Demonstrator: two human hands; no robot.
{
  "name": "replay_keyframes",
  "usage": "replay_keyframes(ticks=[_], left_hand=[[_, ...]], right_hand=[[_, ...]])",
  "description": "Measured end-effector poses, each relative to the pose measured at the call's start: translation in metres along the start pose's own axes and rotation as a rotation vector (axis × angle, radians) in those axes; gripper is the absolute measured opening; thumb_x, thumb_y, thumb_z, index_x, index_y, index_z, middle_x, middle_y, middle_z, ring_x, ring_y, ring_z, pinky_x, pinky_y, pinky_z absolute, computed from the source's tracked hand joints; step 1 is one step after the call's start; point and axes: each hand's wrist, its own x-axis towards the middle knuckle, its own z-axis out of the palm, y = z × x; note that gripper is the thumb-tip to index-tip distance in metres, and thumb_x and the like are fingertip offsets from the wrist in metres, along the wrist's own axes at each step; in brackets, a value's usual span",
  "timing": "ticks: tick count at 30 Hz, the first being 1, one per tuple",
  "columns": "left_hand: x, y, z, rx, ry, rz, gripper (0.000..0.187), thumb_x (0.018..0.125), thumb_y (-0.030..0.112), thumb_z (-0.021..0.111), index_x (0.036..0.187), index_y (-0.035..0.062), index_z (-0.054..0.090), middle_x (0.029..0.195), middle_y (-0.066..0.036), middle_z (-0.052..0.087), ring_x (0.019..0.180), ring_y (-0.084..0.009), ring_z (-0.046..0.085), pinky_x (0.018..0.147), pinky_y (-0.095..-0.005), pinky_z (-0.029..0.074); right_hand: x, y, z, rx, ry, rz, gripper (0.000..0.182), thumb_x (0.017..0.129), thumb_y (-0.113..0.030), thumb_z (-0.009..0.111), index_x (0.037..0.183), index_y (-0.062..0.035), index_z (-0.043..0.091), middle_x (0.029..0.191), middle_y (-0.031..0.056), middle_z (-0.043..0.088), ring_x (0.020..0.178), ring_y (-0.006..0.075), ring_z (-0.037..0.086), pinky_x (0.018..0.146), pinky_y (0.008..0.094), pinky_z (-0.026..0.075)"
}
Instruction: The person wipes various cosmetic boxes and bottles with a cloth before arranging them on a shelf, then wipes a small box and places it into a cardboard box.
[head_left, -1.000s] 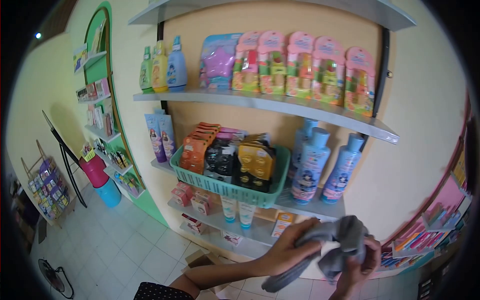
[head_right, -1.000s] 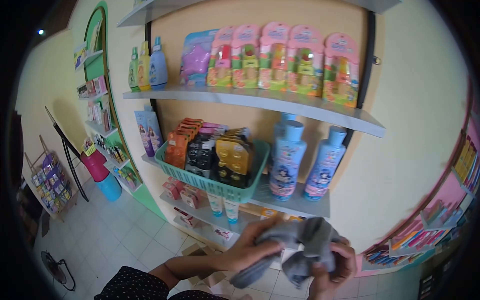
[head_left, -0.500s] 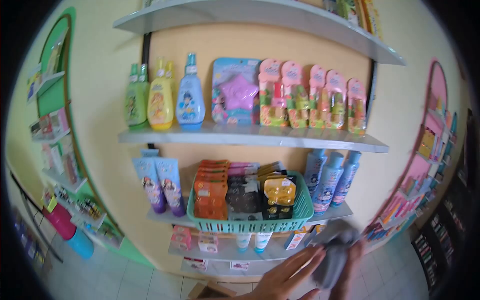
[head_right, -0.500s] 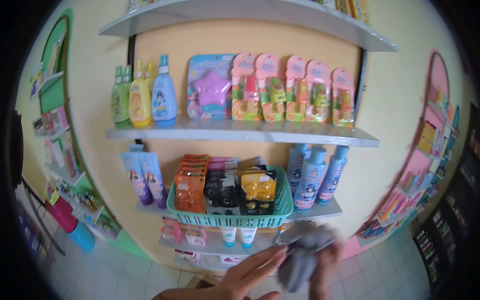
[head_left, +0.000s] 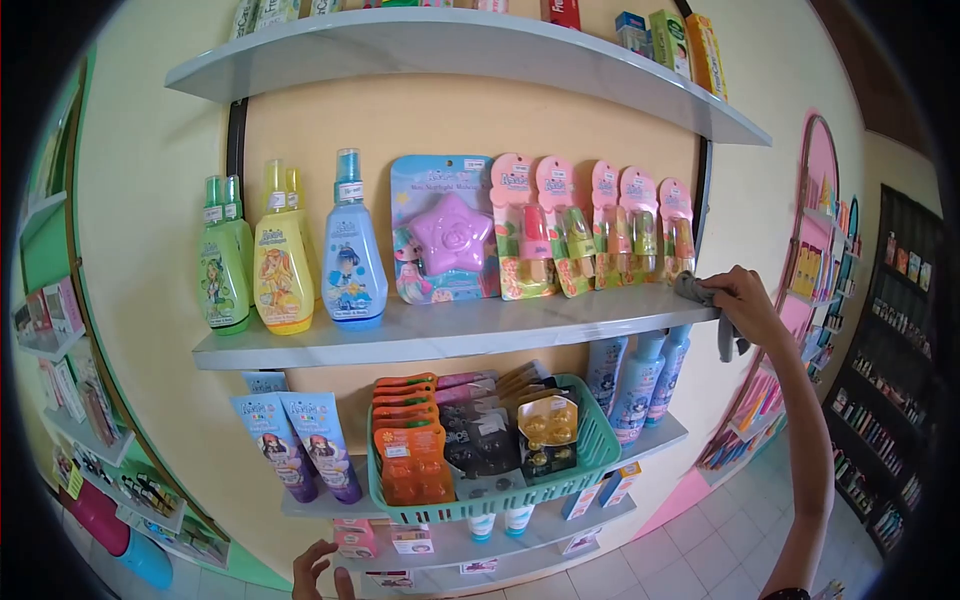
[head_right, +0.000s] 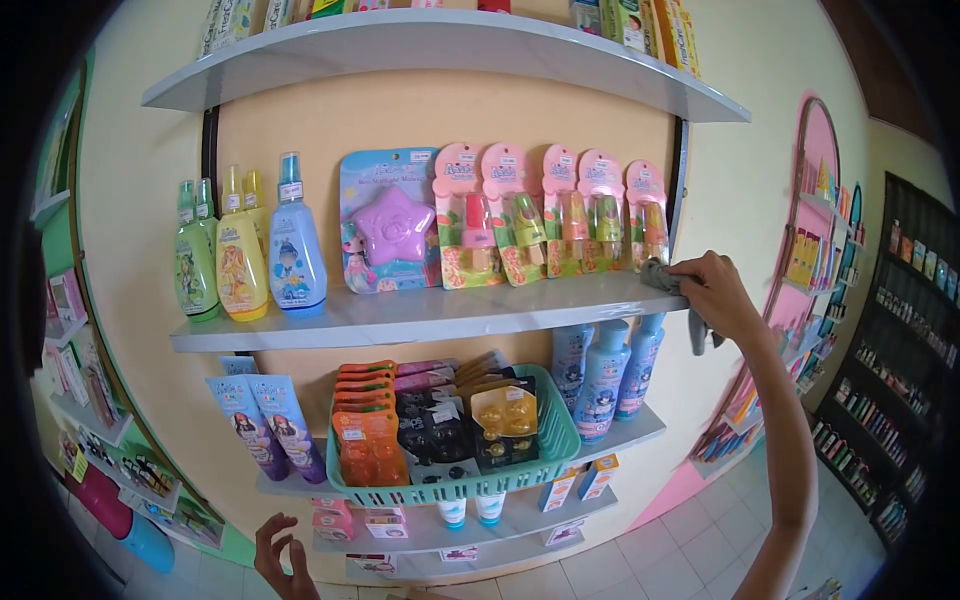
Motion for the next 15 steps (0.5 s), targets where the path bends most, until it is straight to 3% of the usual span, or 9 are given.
replay_keyframes(ticks=[1, 5, 7, 15], left_hand=[[-0.001, -0.005, -0.004, 0.01, 0.008, -0.012, 0.025, 0.081, 0.013, 0.05, 0.102, 0.0, 0.052, 0.096, -0.013, 0.056, 0.089, -0.0236, 0.054, 0.071, -0.0326, 0.044], [-0.001, -0.013, -0.01, 0.028, 0.029, -0.04, 0.024, 0.081, 0.012, 0.049, 0.102, -0.0001, 0.052, 0.096, -0.013, 0.056, 0.088, -0.0233, 0.054, 0.068, -0.0318, 0.044], [-0.001, -0.014, -0.01, 0.029, 0.031, -0.045, 0.024, 0.081, 0.012, 0.049, 0.102, -0.0002, 0.052, 0.096, -0.013, 0.056, 0.087, -0.0233, 0.054, 0.068, -0.0316, 0.044], [-0.003, -0.016, -0.007, 0.027, 0.041, -0.026, 0.023, 0.082, 0.011, 0.049, 0.101, -0.0016, 0.052, 0.096, -0.014, 0.057, 0.087, -0.0237, 0.054, 0.068, -0.0318, 0.045]], right_hand=[[0.0, -0.009, 0.003, 0.059, -0.006, -0.042, 0.028, 0.064, -0.003, 0.046, 0.087, 0.0004, 0.062, 0.058, 0.0164, 0.052, 0.055, 0.0226, 0.052, 0.055, 0.0321, 0.042], [0.002, -0.06, 0.009, 0.25, -0.138, -0.037, 0.028, 0.065, -0.004, 0.047, 0.089, -0.0007, 0.061, 0.062, 0.0141, 0.052, 0.058, 0.0228, 0.05, 0.056, 0.0325, 0.04], [0.003, -0.08, 0.015, 0.235, -0.182, -0.244, 0.026, 0.068, -0.009, 0.052, 0.092, -0.0017, 0.06, 0.07, 0.0139, 0.055, 0.066, 0.0232, 0.052, 0.062, 0.0319, 0.041], [0.013, -0.172, 0.04, 0.421, -0.237, -0.556, 0.028, 0.072, -0.018, 0.058, 0.095, -0.0023, 0.057, 0.084, 0.0158, 0.056, 0.081, 0.0262, 0.052, 0.071, 0.0348, 0.041]])
